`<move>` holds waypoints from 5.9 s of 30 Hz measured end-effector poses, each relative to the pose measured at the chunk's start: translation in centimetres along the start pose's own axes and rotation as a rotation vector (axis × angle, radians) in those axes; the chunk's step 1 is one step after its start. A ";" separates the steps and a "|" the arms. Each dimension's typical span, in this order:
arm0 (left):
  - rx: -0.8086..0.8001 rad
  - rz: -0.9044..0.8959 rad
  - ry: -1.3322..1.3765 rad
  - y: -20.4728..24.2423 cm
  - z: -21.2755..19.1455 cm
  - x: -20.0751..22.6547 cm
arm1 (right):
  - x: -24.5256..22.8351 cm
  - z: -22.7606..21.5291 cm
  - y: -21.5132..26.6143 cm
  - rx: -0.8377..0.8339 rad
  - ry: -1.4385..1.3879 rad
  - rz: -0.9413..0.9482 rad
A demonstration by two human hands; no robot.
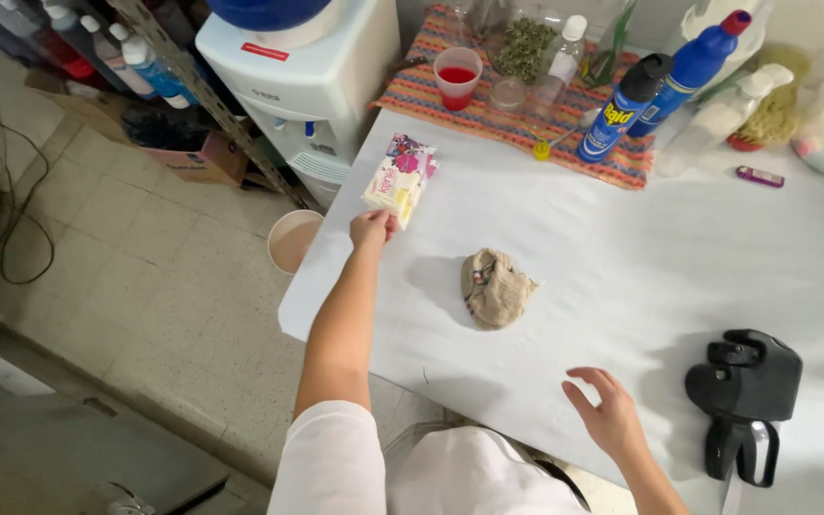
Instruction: The person labels small packages using a price gun. The person picks up each package, wipes the surface with a cloth, applies a label with the gun, and stacks the labeled packages on the table.
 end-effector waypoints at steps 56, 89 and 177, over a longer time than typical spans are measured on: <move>-0.833 0.640 -0.862 30.4 0.2 -15.4 | 10.4 -2.0 -12.0 0.516 -0.963 0.508; -0.651 1.481 -0.730 33.5 0.6 -10.6 | 3.8 -2.3 12.1 -0.032 -0.167 0.665; -0.893 1.496 -0.528 42.8 6.7 -14.4 | 13.5 -17.5 24.4 0.595 -0.629 1.115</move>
Point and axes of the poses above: each hand's wrist, its own y-axis away from the middle knuckle, its own z-axis out of the palm, x = y × z, the point moved 3 cm from there along -y, towards the middle knuckle, and after that the axes turned 11 degrees about x, right-handed, at the moved point
